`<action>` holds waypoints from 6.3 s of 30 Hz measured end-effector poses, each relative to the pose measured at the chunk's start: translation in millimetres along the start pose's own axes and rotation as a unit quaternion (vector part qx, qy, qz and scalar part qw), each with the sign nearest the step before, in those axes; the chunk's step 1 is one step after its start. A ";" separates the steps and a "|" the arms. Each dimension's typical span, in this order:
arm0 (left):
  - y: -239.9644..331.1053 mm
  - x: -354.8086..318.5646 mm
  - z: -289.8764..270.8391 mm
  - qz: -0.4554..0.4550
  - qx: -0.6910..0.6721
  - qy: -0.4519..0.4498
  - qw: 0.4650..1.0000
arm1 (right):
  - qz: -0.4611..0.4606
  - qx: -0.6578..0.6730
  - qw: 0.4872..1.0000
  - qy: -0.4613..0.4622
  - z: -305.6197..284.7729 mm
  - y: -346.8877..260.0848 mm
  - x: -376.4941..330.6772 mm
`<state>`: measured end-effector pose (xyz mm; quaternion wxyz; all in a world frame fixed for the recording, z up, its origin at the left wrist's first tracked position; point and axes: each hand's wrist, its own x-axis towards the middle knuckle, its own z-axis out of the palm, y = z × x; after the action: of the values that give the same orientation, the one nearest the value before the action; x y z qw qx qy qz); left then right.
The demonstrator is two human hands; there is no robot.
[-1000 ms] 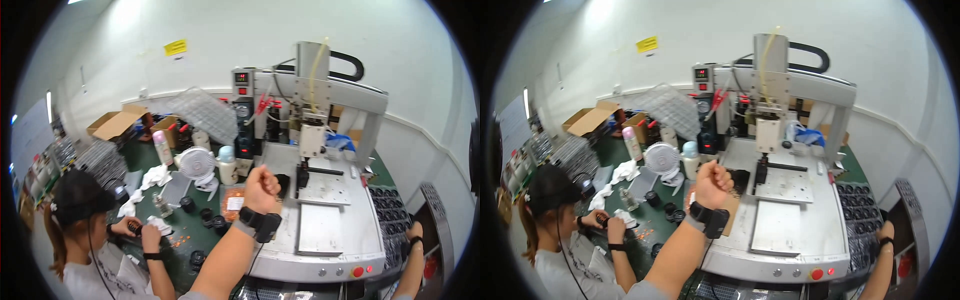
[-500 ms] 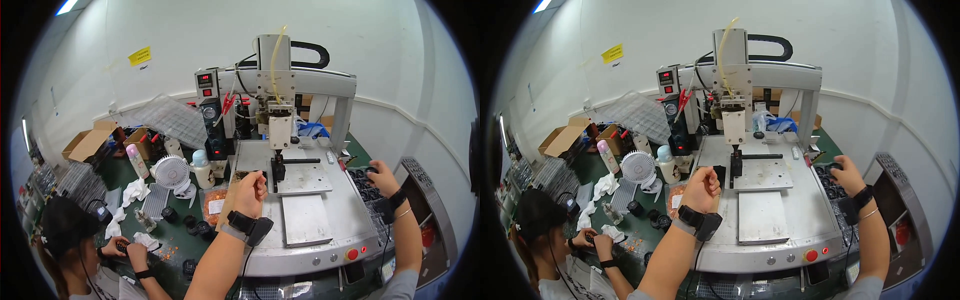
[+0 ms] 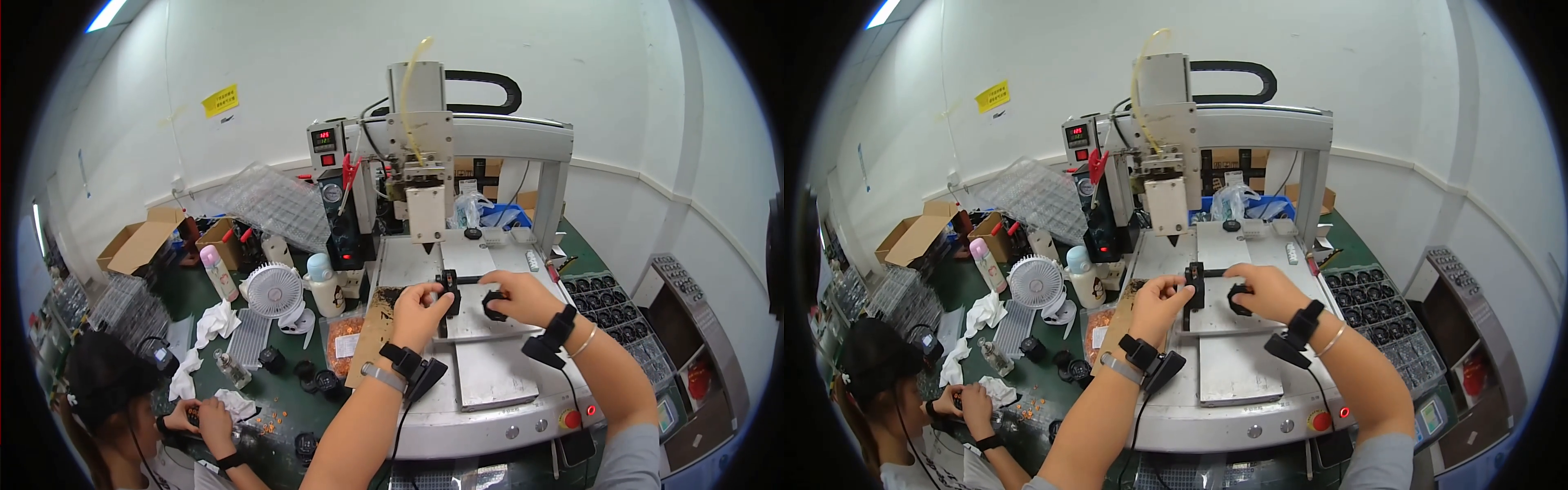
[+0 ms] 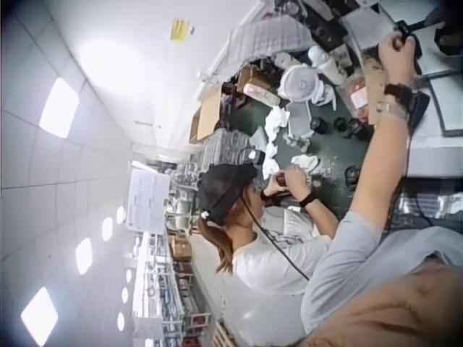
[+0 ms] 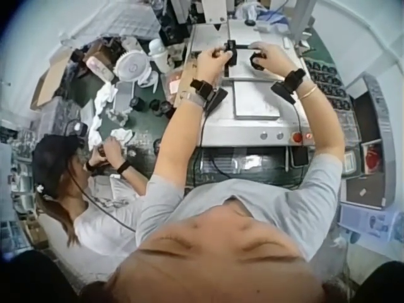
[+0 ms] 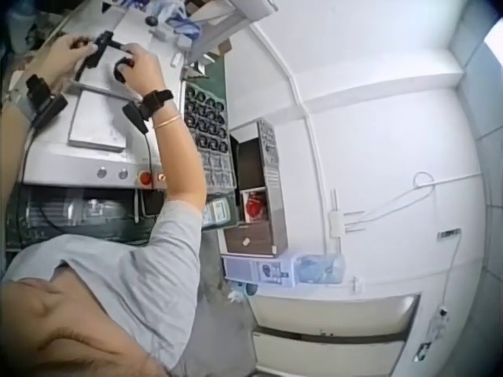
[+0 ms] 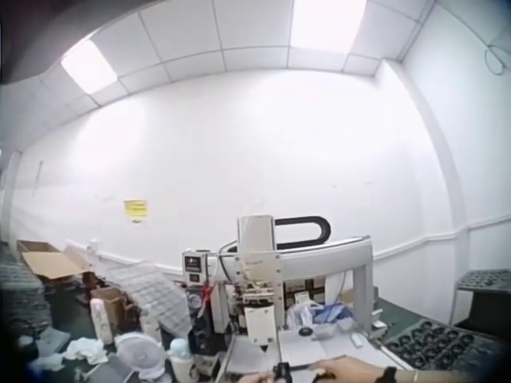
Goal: The person picks up a counter, places it into a machine jig, and presses a button to operate the machine. They then remove the counter to press its buttons by hand and use a handheld controller to adjust the machine before repeating the process.
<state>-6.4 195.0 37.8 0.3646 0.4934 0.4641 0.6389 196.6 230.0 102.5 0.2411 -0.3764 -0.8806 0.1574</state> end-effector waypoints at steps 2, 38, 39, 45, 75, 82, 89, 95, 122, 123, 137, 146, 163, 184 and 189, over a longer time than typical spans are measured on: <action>-2.2 3.8 2.8 0.109 0.159 0.037 0.981 | -0.036 0.008 0.999 -0.009 9.2 -8.3 8.6; 71.2 -59.6 6.1 0.425 0.225 0.133 0.867 | 0.024 -0.215 0.971 -0.100 38.6 -59.7 65.7; 71.3 -60.1 4.8 0.425 0.223 0.136 0.867 | 0.035 -0.230 0.963 -0.135 38.3 -63.0 66.6; 73.8 -63.9 0.9 0.416 0.207 0.142 0.874 | -0.006 -0.216 0.972 -0.090 64.0 -49.9 66.4; 126.1 -221.0 -47.6 0.352 0.387 0.102 0.846 | 0.156 -0.127 0.928 -0.314 -68.3 36.8 -178.6; 130.6 -228.6 -43.6 0.374 0.375 0.088 0.844 | 0.160 -0.109 0.935 -0.298 -67.2 34.7 -182.7; 134.0 -239.0 -42.5 0.357 0.372 0.096 0.851 | 0.146 -0.114 0.940 -0.288 -69.8 38.8 -186.3; 133.2 -242.1 -63.8 0.345 0.377 0.148 0.847 | 0.153 -0.124 0.937 -0.289 -58.3 40.3 -182.1; -10.0 -243.4 -190.5 0.013 0.640 0.029 0.768 | 0.088 -0.095 0.972 -0.195 -57.0 49.1 -200.8; -10.0 -241.1 -191.4 0.061 0.643 0.030 0.763 | 0.089 -0.094 0.972 -0.194 -56.6 49.7 -201.6; 2.6 -240.8 -219.6 -0.048 0.562 0.016 0.826 | 0.085 -0.080 0.977 -0.178 -46.4 47.4 -196.5; 13.5 -239.4 -198.1 -0.030 0.560 -0.005 0.828 | 0.079 -0.025 0.953 -0.290 -74.8 51.9 -192.1; 137.5 -200.8 -54.4 0.160 0.475 -0.163 0.850 | 0.341 -0.205 0.917 -0.037 -64.3 263.9 -199.5; 36.3 -0.9 9.0 -0.048 0.212 -0.069 0.974 | -0.114 -0.091 0.985 -0.087 -7.8 -12.4 1.8; 39.3 6.6 3.3 -0.020 0.275 -0.084 0.957 | -0.092 -0.065 0.987 -0.118 7.5 -11.0 13.0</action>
<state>-5.2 190.0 77.5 0.2651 0.6175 0.5993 0.4351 178.2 231.5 105.3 0.1237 -0.2874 -0.9422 0.1201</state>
